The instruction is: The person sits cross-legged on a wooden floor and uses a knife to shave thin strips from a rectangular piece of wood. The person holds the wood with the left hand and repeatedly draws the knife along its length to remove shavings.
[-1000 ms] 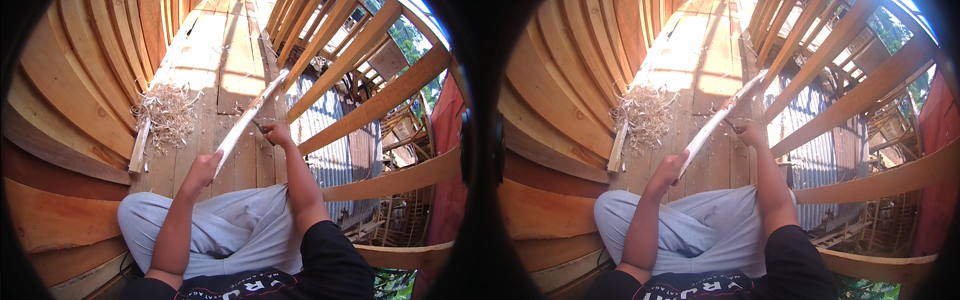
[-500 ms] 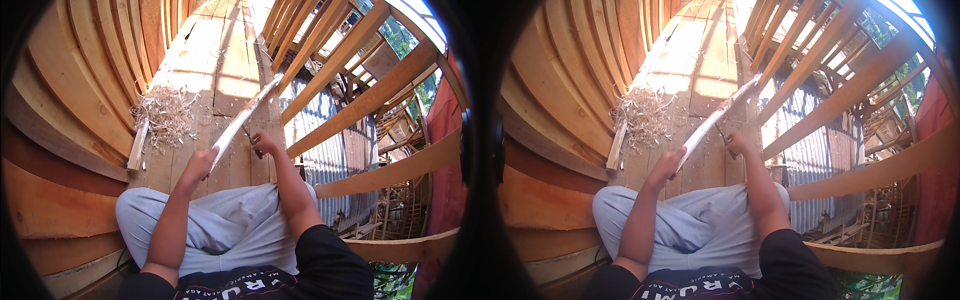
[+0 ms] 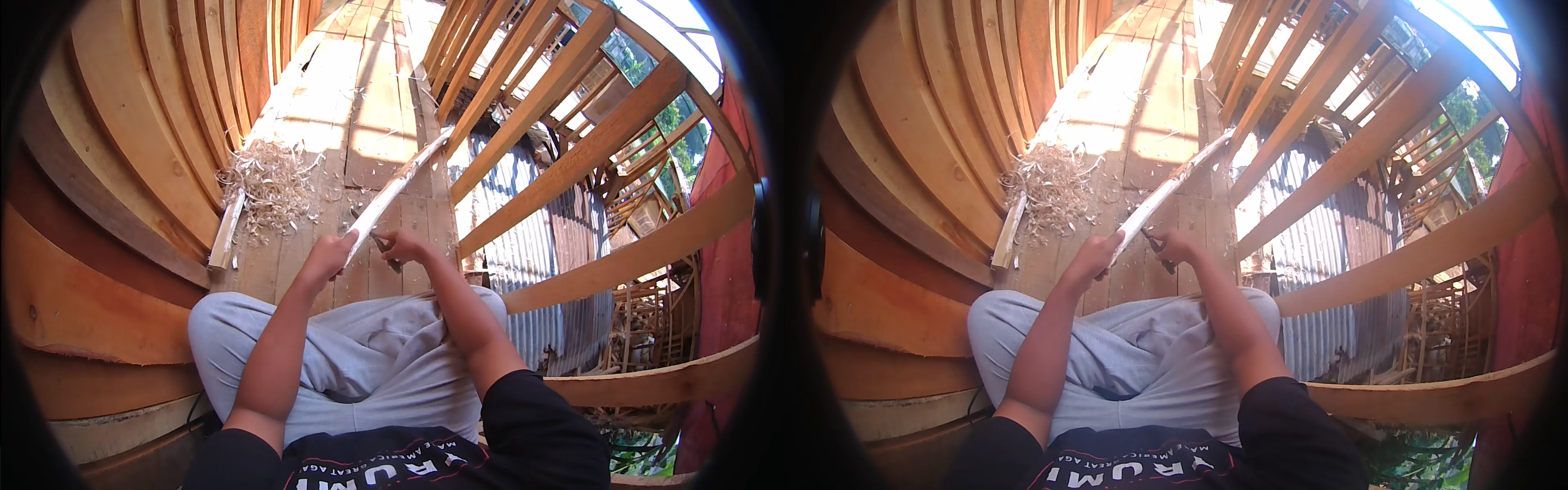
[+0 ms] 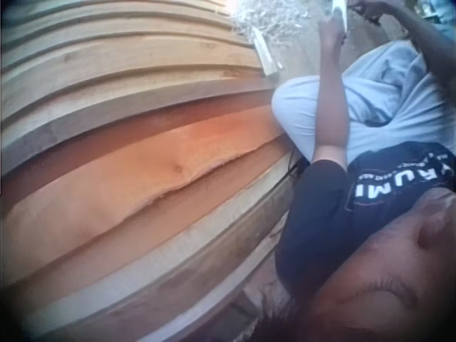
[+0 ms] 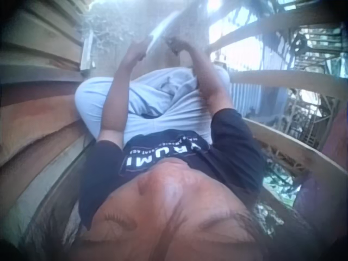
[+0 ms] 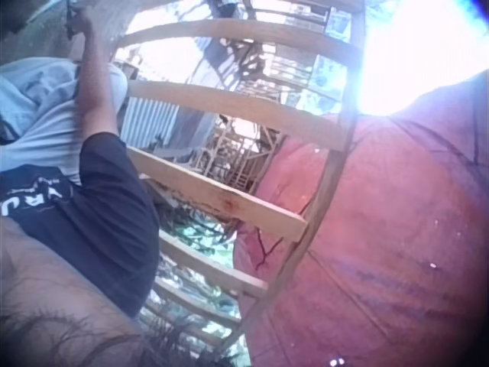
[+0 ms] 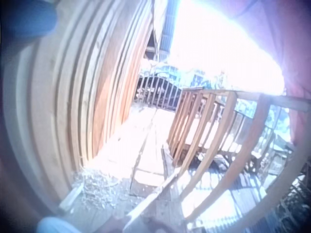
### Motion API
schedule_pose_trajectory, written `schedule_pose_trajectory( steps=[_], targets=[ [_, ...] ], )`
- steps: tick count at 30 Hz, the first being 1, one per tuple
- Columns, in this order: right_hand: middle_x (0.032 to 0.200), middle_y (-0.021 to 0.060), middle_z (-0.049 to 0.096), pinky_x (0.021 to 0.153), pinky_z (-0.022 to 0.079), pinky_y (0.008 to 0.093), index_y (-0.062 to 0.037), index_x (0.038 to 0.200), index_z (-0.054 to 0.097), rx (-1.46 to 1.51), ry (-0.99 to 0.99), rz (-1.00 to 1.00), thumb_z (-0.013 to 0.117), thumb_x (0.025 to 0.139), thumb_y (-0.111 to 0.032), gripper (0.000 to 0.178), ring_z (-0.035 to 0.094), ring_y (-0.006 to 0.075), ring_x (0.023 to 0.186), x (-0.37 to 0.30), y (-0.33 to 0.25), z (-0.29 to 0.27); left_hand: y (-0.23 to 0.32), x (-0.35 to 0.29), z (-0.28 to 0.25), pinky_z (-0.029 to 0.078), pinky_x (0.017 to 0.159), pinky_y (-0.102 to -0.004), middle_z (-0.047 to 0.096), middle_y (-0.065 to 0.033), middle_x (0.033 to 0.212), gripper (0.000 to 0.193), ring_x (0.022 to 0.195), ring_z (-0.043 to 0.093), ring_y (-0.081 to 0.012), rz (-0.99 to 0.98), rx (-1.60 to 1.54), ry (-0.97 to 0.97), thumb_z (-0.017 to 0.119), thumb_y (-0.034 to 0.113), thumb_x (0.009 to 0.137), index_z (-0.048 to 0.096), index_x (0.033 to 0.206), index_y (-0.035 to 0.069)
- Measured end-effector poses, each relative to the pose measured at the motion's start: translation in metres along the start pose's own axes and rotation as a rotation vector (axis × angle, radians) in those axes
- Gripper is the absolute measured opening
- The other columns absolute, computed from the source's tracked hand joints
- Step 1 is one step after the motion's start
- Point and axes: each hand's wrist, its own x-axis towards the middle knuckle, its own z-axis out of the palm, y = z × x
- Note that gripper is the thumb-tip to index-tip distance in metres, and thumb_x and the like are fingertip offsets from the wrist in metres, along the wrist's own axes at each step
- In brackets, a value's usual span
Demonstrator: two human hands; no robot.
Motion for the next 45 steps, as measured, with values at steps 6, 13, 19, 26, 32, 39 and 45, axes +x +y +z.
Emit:
schedule_pose_trajectory(
  steps=[6, 13, 19, 26, 32, 39, 45],
  targets=[
    [0.089, 0.0195, 0.071, 0.065, 0.059, 0.0351, 0.0021, 0.098, 0.069, -0.222, 0.379, 0.374, 0.074, 0.078, -0.010, 0.024, 0.072, 0.0244, 0.081, 0.019, 0.014, 0.004, 0.006, 0.000, 0.005, 0.035, 0.040, -0.0304, 0.047, -0.0010, 0.052, 0.054, 0.043, 0.047, -0.0129, 0.033, 0.006, -0.010, 0.056, 0.052, 0.090, 0.058, 0.068, 0.002],
    [0.098, 0.0230, 0.070, 0.075, 0.055, 0.0403, 0.0023, 0.097, 0.071, -0.241, 0.125, 0.045, 0.067, 0.076, -0.007, 0.023, 0.070, 0.0352, 0.087, -0.005, -0.047, 0.067, -0.004, -0.002, -0.009, 0.036, 0.040, -0.0310, 0.049, -0.0026, 0.053, 0.055, 0.043, 0.049, -0.0136, 0.026, -0.004, 0.011, 0.056, 0.051, 0.090, 0.058, 0.067, 0.001],
    [0.097, 0.0228, 0.071, 0.070, 0.057, 0.0400, 0.0055, 0.120, 0.058, -0.162, 0.372, 0.319, 0.063, 0.076, 0.002, 0.044, 0.071, 0.0325, 0.079, -0.015, -0.010, 0.047, -0.001, -0.002, -0.002, 0.037, 0.040, -0.0314, 0.050, -0.0030, 0.053, 0.055, 0.044, 0.050, -0.0140, 0.033, 0.003, 0.019, 0.056, 0.050, 0.090, 0.059, 0.068, 0.001],
    [0.104, 0.0243, 0.069, 0.082, 0.054, 0.0407, 0.0005, 0.102, 0.071, -0.016, 0.052, 0.325, 0.060, 0.080, -0.012, 0.027, 0.068, 0.0384, 0.092, -0.039, -0.014, 0.050, 0.002, -0.002, 0.001, 0.033, 0.038, -0.0296, 0.046, -0.0017, 0.055, 0.052, 0.042, 0.045, -0.0126, 0.025, -0.027, -0.002, 0.056, 0.051, 0.092, 0.057, 0.071, 0.004],
    [0.095, 0.0227, 0.068, 0.074, 0.055, 0.0387, 0.0032, 0.109, 0.065, 0.037, 0.424, 0.405, 0.066, 0.080, -0.010, 0.032, 0.068, 0.0347, 0.085, -0.020, 0.016, 0.049, 0.001, 0.000, 0.007, 0.035, 0.039, -0.0311, 0.049, -0.0019, 0.053, 0.055, 0.043, 0.049, -0.0129, 0.043, -0.002, -0.035, 0.054, 0.051, 0.092, 0.058, 0.068, 0.002],
    [0.083, 0.0202, 0.068, 0.061, 0.057, 0.0351, 0.0057, 0.116, 0.060, 0.259, 0.109, 0.037, 0.071, 0.079, -0.005, 0.040, 0.069, 0.0278, 0.072, -0.020, -0.012, 0.073, 0.000, -0.003, 0.002, 0.036, 0.040, -0.0316, 0.051, -0.0029, 0.053, 0.056, 0.044, 0.050, -0.0133, 0.029, 0.003, -0.006, 0.053, 0.051, 0.092, 0.061, 0.071, 0.000],
    [0.087, 0.0199, 0.068, 0.067, 0.056, 0.0373, 0.0052, 0.119, 0.059, -0.036, 0.217, 0.199, 0.073, 0.075, -0.008, 0.048, 0.069, 0.0303, 0.078, -0.021, -0.025, 0.066, 0.001, -0.006, 0.004, 0.038, 0.040, -0.0311, 0.052, -0.0034, 0.054, 0.057, 0.045, 0.051, -0.0138, 0.031, 0.015, -0.008, 0.053, 0.051, 0.092, 0.064, 0.075, -0.002]
  ],
)
